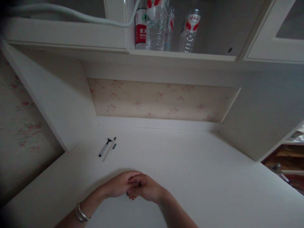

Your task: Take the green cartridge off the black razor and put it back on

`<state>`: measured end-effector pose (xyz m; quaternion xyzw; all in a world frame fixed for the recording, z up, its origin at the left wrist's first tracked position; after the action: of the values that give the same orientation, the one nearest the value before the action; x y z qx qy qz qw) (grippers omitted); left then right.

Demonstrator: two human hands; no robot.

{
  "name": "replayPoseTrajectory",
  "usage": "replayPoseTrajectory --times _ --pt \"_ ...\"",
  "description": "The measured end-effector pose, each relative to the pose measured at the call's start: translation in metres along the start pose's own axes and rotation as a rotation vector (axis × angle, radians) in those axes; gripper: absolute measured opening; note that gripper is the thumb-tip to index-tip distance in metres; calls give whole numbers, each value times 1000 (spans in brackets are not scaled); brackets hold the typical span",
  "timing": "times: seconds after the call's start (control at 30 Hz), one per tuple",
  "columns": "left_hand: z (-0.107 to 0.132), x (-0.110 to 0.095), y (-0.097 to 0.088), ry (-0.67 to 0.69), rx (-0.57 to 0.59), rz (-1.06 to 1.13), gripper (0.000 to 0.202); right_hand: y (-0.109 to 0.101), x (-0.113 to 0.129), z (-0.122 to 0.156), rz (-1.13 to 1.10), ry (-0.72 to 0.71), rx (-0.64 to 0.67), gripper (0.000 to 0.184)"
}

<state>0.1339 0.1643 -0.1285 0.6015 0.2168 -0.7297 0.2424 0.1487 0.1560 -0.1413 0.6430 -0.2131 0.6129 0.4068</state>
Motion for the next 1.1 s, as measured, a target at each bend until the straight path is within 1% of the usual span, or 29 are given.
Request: replayPoseTrajectory --times 0.17,0.33,0.47,0.63,0.8,0.9,1.1 --pt "2 -3 0 17 -4 -6 34 -3 -3 0 -23 -3 -12 44" --pt "1 -5 1 39 5 -11 33 0 -1 -1 -13 -19 13 39" --pt "1 -5 -1 42 -3 -27 33 0 -1 -1 -22 -12 7 41" --pt "1 -3 1 31 17 15 36 0 -2 -1 -34 0 6 45" --pt "0 4 -2 -3 -10 12 39 2 0 0 0 8 7 43" --pt "0 3 -3 11 -13 7 39 5 4 1 6 -2 24 41" --pt "-1 1 0 33 16 40 39 5 6 0 -5 -20 27 38"
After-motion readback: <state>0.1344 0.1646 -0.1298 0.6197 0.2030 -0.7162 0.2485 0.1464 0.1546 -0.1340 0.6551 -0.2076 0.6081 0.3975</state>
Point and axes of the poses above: each hand's wrist, its own z-axis away from the middle knuckle, its own y-axis out of the palm, x = y × z, the point moved 10 cm from there along -z, towards the middle knuckle, and after that the axes turned 2 degrees about -y, right-handed, at the moved point
